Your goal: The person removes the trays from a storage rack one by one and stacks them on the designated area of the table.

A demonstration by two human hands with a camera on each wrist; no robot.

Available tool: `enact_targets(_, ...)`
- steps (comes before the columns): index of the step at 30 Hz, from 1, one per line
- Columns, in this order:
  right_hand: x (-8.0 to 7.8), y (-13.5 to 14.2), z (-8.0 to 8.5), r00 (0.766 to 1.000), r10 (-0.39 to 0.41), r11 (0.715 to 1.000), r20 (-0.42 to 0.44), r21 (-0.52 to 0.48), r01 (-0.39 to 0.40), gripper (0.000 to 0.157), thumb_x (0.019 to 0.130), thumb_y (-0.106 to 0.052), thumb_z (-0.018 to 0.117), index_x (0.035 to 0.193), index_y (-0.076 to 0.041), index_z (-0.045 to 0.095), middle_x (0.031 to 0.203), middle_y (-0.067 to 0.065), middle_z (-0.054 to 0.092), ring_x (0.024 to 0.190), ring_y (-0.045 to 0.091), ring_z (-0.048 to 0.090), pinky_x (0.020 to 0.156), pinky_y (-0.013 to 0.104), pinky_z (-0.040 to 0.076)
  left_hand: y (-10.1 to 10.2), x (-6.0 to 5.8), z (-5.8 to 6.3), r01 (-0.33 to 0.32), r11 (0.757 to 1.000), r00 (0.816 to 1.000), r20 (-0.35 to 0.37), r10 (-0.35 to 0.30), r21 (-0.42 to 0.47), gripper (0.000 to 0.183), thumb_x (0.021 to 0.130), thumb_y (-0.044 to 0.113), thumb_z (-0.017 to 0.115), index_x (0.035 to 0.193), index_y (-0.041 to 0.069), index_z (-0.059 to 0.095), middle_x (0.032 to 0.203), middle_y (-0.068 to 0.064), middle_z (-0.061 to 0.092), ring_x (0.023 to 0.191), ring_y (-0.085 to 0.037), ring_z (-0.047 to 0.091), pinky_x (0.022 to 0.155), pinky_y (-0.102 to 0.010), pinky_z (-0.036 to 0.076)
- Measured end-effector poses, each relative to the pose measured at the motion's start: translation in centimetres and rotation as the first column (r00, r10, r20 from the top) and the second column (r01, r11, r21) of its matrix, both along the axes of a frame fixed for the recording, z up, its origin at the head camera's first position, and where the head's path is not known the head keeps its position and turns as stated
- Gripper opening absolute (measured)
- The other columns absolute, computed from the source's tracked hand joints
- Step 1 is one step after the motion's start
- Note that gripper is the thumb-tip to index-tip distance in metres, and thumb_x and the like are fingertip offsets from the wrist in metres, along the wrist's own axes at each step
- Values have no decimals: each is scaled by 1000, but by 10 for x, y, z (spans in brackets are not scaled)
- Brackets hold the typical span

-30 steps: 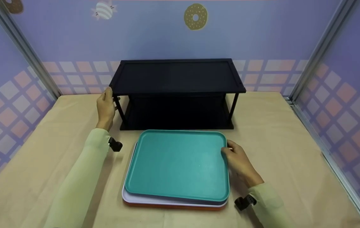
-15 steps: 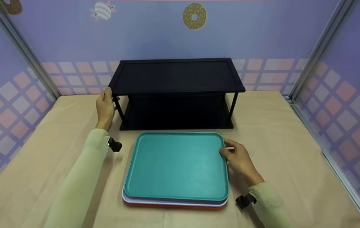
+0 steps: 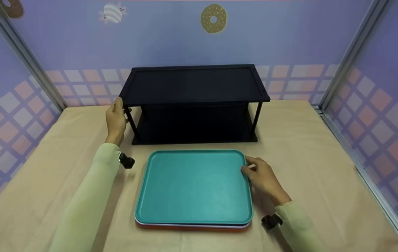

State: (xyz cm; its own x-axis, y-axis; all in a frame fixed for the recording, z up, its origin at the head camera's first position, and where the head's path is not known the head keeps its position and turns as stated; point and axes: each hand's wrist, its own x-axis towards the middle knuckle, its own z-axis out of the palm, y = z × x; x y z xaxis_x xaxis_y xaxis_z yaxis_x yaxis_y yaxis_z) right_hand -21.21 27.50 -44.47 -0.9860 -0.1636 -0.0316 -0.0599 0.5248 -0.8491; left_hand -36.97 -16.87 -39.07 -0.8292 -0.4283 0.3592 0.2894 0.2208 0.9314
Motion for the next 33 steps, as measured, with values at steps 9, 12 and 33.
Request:
enact_targets(9,0,1,-1,998,61,998,14,-23,-61,56,106,-17,58,153,5,37,124,25,55,91,21,63,71,29,56,-1,-2,0,10,1000,1000,-8,-10,5,38,107,41,48,90,10,61,92,-3,59,88,-15,52,83,-27,43)
enact_targets(12,-2,-1,-1,998,64,998,23,-25,-63,57,106,-18,58,154,5,36,121,24,56,91,21,63,71,30,56,-2,-2,0,7,1000,1000,-12,-7,7,37,107,41,48,90,12,62,91,-2,60,87,-15,54,81,-27,44)
enact_targets(33,0,-10,30,988,13,991,-155,135,8,61,108,-35,53,155,-2,34,140,25,48,124,44,54,92,53,50,-18,22,6,-4,991,999,-34,-1,-132,49,109,40,46,80,3,60,81,-6,65,77,-16,59,76,-30,47)
